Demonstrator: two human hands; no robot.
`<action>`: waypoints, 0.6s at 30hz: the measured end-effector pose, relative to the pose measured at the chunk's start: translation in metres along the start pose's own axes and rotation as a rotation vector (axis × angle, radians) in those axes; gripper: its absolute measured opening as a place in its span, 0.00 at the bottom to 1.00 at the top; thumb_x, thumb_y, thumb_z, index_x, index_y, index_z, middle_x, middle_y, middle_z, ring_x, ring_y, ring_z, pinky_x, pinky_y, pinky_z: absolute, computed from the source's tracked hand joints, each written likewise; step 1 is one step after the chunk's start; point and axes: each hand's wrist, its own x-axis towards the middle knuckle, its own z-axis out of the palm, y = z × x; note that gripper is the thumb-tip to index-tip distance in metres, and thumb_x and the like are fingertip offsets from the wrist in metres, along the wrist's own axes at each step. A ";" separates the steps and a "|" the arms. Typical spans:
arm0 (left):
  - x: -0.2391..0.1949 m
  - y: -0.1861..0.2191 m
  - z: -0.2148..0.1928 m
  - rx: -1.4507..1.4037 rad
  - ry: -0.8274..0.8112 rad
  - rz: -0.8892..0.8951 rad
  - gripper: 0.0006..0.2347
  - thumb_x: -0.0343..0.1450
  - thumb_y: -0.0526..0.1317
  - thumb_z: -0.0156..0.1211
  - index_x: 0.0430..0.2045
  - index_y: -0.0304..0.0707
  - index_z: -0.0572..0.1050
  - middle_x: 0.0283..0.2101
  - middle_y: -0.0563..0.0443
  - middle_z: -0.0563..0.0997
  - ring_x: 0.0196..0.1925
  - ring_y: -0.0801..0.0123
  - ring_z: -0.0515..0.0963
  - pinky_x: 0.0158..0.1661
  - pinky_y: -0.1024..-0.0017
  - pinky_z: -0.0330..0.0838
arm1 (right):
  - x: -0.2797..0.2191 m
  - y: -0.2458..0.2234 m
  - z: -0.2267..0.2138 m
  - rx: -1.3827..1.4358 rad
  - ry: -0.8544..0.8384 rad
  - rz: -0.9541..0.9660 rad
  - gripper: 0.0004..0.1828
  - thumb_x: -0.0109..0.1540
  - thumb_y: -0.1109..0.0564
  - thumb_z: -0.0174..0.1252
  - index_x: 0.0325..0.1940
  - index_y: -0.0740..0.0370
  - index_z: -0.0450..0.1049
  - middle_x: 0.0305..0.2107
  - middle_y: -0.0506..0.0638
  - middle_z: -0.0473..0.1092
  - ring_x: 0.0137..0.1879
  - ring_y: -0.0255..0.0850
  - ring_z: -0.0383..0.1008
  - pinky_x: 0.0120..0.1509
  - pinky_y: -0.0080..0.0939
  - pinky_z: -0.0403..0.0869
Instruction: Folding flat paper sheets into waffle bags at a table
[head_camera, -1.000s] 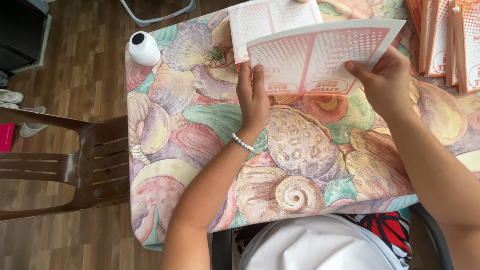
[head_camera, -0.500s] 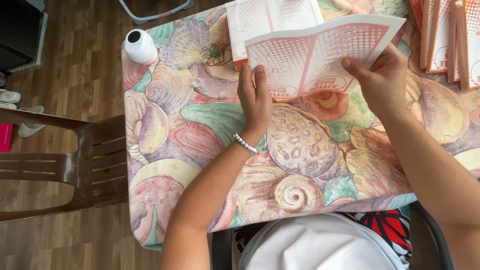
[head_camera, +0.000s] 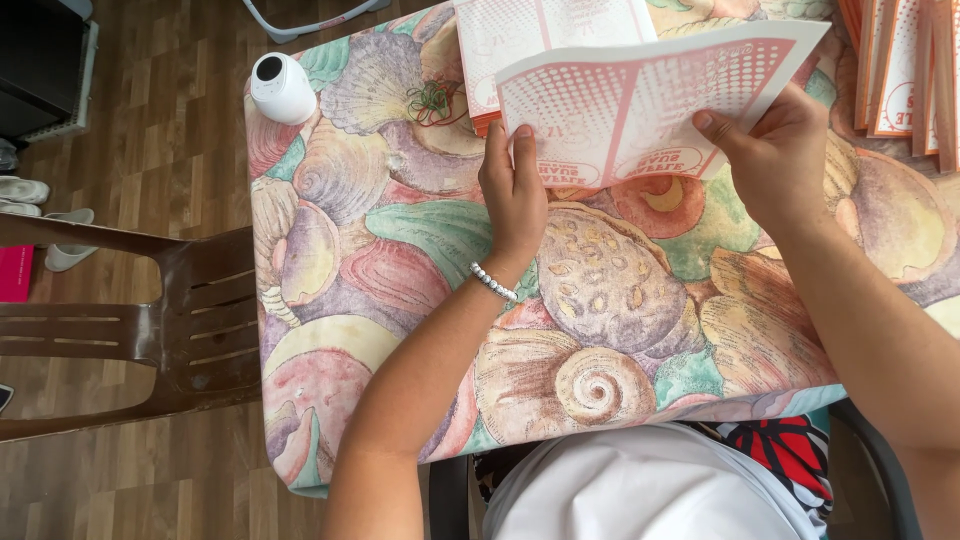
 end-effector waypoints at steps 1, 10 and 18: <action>0.001 0.000 0.000 0.003 0.009 0.018 0.08 0.78 0.41 0.45 0.32 0.39 0.67 0.35 0.51 0.78 0.39 0.68 0.75 0.43 0.68 0.71 | 0.000 0.002 0.000 0.000 0.017 0.003 0.11 0.70 0.64 0.68 0.54 0.64 0.74 0.49 0.50 0.77 0.54 0.37 0.77 0.58 0.41 0.80; -0.004 -0.005 0.001 0.021 -0.001 -0.017 0.09 0.78 0.43 0.45 0.41 0.36 0.69 0.41 0.45 0.80 0.44 0.60 0.83 0.47 0.65 0.74 | 0.001 0.003 -0.001 0.004 -0.008 -0.020 0.10 0.71 0.66 0.66 0.54 0.65 0.72 0.50 0.51 0.76 0.56 0.38 0.76 0.59 0.42 0.80; -0.007 -0.005 0.001 0.072 -0.012 0.003 0.11 0.79 0.45 0.42 0.41 0.36 0.68 0.39 0.46 0.80 0.42 0.60 0.83 0.43 0.65 0.73 | 0.008 -0.021 -0.010 -0.086 0.035 -0.500 0.36 0.74 0.64 0.66 0.77 0.68 0.50 0.68 0.62 0.57 0.77 0.54 0.58 0.83 0.56 0.64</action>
